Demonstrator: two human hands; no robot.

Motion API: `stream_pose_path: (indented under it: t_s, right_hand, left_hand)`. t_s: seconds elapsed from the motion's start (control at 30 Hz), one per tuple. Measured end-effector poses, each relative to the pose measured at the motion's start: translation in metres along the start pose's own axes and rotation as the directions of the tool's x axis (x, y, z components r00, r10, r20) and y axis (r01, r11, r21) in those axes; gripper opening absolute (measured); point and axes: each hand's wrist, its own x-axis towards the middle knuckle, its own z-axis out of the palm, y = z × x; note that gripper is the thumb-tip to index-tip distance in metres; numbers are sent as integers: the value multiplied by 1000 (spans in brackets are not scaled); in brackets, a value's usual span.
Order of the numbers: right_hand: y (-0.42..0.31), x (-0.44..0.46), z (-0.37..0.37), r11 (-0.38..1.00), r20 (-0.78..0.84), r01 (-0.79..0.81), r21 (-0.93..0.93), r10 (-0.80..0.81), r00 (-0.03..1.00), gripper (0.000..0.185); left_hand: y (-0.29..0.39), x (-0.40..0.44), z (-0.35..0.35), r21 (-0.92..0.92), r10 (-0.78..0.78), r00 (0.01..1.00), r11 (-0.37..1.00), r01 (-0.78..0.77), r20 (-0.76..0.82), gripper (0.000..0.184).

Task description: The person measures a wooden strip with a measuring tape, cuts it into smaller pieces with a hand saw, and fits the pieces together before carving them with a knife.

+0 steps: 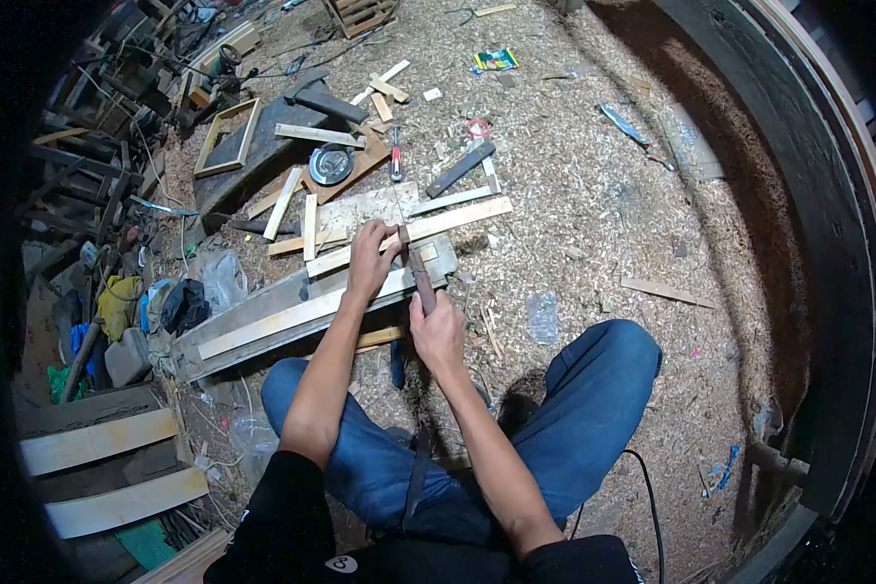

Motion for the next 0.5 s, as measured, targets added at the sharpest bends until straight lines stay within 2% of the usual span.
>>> stream_pose_path:
  t_s: [0.13,0.23,0.37,0.43,0.5]
  right_hand:
    - [-7,2,-7,1000,9,24,-18,-24,1000,32]
    - [6,-5,0,997,-12,66,-45,-67,998,30]
    - [16,-14,6,999,-15,37,37,-36,999,29]
    - [29,-23,4,1000,-8,28,-1,-28,1000,30]
    - [37,-30,-2,997,-27,68,36,-67,997,30]
  left_hand:
    - [0,1,-2,-19,3,999,1000,-2,40,24]
    - [1,-3,1,-17,-12,1000,1000,12,4,24]
    - [0,-3,2,11,-46,999,999,46,-10,25]
    - [0,-3,2,12,-52,999,999,52,-11,26]
    - [1,-4,2,-14,-84,996,996,84,-2,27]
